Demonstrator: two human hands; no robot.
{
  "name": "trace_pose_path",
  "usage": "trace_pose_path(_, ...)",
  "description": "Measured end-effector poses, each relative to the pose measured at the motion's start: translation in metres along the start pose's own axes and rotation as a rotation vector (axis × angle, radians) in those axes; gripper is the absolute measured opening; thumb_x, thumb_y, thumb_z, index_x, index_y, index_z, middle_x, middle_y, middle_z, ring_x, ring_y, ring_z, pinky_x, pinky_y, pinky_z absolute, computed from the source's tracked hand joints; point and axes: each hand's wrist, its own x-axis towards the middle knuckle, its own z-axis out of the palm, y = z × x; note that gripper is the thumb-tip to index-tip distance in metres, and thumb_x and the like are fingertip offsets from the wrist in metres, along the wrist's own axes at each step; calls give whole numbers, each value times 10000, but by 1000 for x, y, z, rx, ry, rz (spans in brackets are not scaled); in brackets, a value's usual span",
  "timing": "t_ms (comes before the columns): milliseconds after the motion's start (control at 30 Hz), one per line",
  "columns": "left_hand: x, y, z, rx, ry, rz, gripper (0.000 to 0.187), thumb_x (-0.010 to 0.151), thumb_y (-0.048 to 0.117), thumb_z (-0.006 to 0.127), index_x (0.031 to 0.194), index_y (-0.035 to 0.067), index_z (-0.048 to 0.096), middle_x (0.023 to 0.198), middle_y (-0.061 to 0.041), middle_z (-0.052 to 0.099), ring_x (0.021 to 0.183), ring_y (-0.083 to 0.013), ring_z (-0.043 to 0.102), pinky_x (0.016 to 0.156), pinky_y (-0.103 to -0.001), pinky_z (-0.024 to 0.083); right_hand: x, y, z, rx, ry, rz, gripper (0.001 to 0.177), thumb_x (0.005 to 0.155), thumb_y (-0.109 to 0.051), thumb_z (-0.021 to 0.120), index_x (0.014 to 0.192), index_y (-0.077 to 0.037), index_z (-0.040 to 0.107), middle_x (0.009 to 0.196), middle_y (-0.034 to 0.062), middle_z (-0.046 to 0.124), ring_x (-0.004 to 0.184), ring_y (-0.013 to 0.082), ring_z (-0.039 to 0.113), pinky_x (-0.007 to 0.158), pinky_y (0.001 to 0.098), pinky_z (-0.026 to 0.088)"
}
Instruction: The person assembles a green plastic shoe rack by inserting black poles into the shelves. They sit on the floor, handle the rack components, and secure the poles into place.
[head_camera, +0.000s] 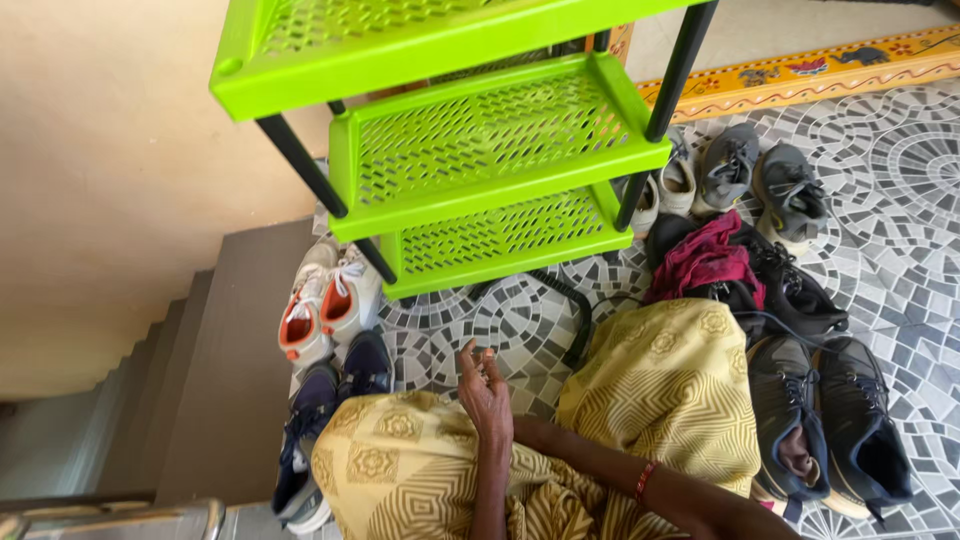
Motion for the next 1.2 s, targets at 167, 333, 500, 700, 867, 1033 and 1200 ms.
trace_pose_path(167,36,80,11,-1,26,295,321,1074,225,526,1308,23,611,1158,-211,751,1008,-324,767,818,-447,637,-30,-5,-27,120,24,-19,382,950,-301,615,1296,-142,641,1141,107,727,897,278,757,812,372,616)
trace_pose_path(333,90,202,35,127,142,857,335,1060,189,608,1316,-25,590,1286,-252,676,1248,-423,640,1084,-508,514,-100,5,-147,99,765,-175,235,957,-209,728,1136,-58,751,933,179,768,778,303,745,733,386,578)
trace_pose_path(500,166,327,91,224,5,1157,540,1075,362,560,1378,-85,552,1367,-301,590,1379,-473,490,1168,-557,385,-197,-14,-335,624,1674,-477,193,1129,-124,565,1072,8,694,992,60,707,883,89,614,812,257,514)
trace_pose_path(700,242,406,156,514,-26,1261,864,911,705,524,1335,-47,553,1349,-305,582,1266,-471,543,1047,-600,395,-229,-47,-542,65,1579,-590,416,1097,-235,721,1328,84,588,1197,152,709,1117,199,696,985,345,557)
trace_pose_path(867,256,408,172,655,-138,1215,852,911,742,528,1381,33,565,1279,-272,646,1036,-487,661,914,-574,502,-211,-53,-609,319,1148,-426,368,1023,-430,691,961,-68,672,755,27,666,716,102,657,706,237,502)
trace_pose_path(1033,252,405,172,665,-22,1225,833,876,748,544,1306,39,631,1198,-230,701,976,-444,689,832,-534,531,-185,-61,-620,758,1212,-410,512,969,-465,736,656,-139,494,519,-47,394,440,92,399,445,270,334)
trace_pose_path(1200,247,405,177,663,150,1250,779,858,734,552,1256,74,665,1161,-205,714,962,-442,690,816,-520,533,-173,-58,-626,808,1363,-399,507,953,-367,740,619,-146,431,529,-48,393,416,90,350,404,300,263)
